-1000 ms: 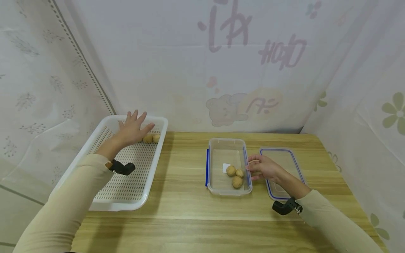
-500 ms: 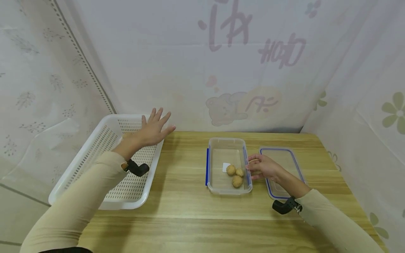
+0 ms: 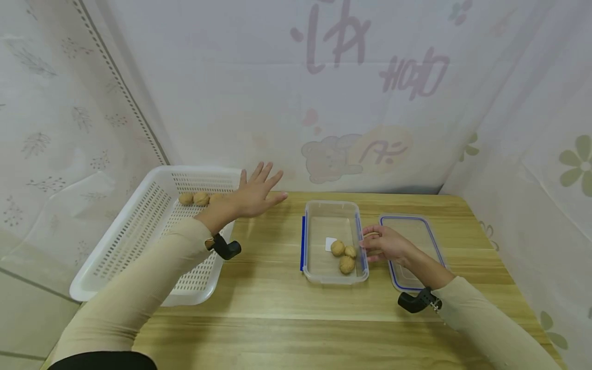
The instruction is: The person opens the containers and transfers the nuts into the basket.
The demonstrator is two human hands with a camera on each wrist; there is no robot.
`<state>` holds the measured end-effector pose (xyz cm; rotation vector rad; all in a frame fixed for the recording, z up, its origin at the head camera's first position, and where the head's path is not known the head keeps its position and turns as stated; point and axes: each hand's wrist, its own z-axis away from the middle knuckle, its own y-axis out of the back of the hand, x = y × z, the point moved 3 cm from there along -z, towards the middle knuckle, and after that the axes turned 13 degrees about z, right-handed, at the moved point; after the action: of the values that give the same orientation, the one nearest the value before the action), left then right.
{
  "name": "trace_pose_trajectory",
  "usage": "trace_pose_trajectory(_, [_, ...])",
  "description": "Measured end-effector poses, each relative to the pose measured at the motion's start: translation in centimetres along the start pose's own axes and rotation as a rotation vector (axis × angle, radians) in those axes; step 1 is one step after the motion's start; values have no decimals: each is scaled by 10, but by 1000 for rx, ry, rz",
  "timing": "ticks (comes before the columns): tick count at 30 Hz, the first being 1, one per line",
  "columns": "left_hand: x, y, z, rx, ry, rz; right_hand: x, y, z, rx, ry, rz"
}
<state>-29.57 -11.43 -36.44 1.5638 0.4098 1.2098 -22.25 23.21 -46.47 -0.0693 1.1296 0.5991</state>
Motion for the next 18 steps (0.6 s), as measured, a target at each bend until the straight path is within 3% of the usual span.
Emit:
trace_pose_trajectory(11, [41,-30,-17,-101,-85,-60,0,0,0,-2,9,-8])
trace_pose_trajectory(18, [58,-46,-25,-144,-121,-47,1,0,-1,-3,8,-9])
